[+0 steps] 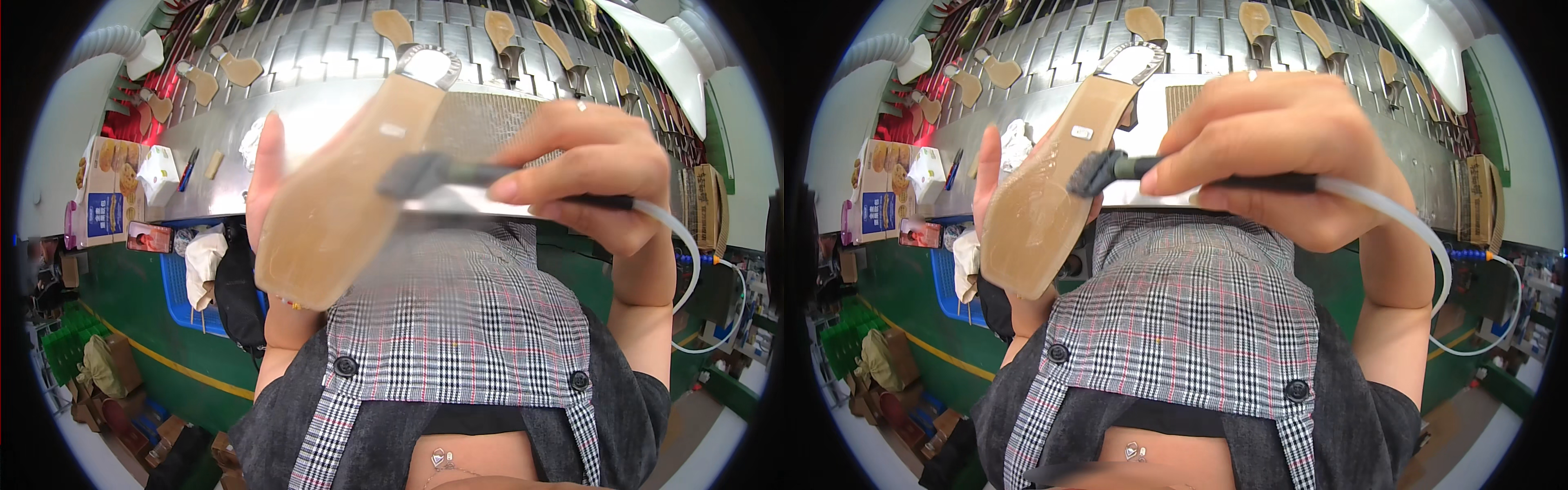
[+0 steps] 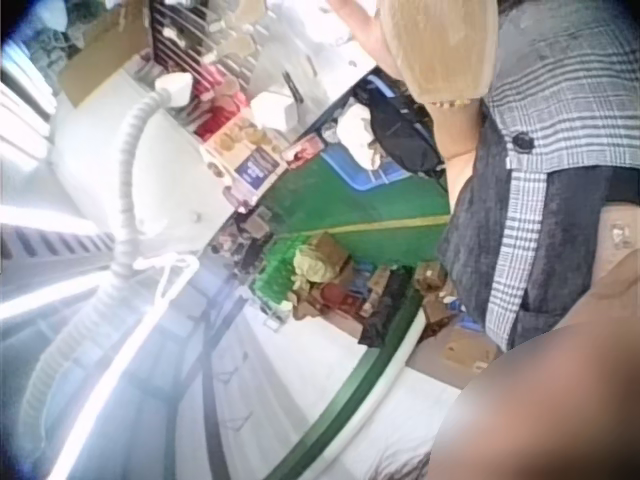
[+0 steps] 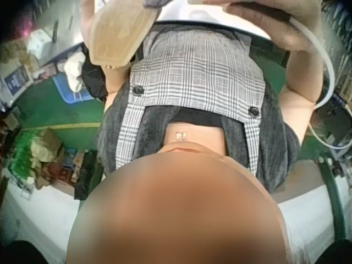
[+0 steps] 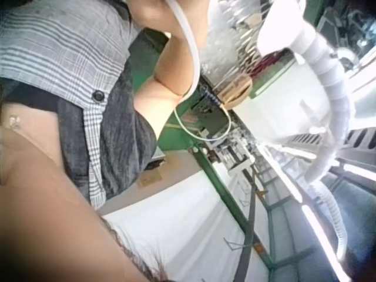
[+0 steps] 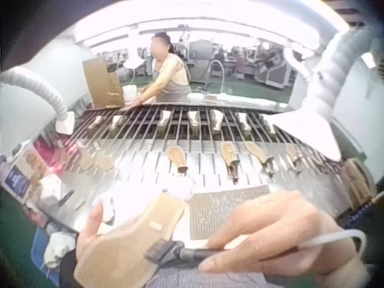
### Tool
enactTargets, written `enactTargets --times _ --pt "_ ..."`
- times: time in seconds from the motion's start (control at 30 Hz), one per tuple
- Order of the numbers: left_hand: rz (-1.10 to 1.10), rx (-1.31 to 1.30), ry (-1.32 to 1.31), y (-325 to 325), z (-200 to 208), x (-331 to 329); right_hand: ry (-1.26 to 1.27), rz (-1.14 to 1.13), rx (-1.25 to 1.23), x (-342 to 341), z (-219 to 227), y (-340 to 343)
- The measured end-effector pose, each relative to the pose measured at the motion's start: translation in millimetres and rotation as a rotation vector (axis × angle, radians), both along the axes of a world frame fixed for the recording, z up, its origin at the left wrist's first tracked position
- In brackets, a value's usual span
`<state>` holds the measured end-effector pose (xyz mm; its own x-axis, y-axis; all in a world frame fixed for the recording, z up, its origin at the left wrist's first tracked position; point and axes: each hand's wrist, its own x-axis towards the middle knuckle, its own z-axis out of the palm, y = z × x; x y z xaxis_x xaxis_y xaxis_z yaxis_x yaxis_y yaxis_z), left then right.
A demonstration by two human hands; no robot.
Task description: Applying adhesive to shoe soles using a brush on an assembly line.
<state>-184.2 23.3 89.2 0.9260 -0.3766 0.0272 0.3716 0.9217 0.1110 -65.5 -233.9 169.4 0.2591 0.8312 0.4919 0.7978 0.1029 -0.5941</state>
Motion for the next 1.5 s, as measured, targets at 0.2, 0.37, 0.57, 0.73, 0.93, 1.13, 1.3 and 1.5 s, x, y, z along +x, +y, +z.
enactTargets --times 0.2,0.37,0.57,0.73,0.93,1.13,1.3,1.5 --pt "-0.037 -0.094 -0.052 -1.4 -2.2 -6.2 -0.001 0.126 0.023 1.7 7.2 -4.1" --pt "0.016 -0.141 0.137 -1.5 2.4 -17.5 0.031 0.181 0.072 -0.1 7.3 -5.1" --pt "-0.012 -0.035 -0.078 0.9 -2.3 -19.2 0.054 0.164 0.07 2.2 5.3 -8.3" --pt "0.044 -0.054 0.112 3.7 0.1 -29.1 0.119 -0.021 0.096 8.8 6.3 -12.8" --pt "-0.001 0.021 0.018 4.4 -6.0 -31.0 0.147 0.085 0.034 24.7 9.1 -18.8" --pt "-0.08 0.073 -0.14 8.5 -8.6 -34.6 0.225 0.243 0.049 39.4 10.4 -29.9" --pt "-0.165 -0.176 0.021 10.8 -13.4 -26.0 0.391 0.226 0.039 42.7 9.8 -27.3" --pt "0.464 1.101 -0.395 -13.2 -17.0 -20.6 0.739 -0.02 0.14 -2.7 -20.3 -4.5"
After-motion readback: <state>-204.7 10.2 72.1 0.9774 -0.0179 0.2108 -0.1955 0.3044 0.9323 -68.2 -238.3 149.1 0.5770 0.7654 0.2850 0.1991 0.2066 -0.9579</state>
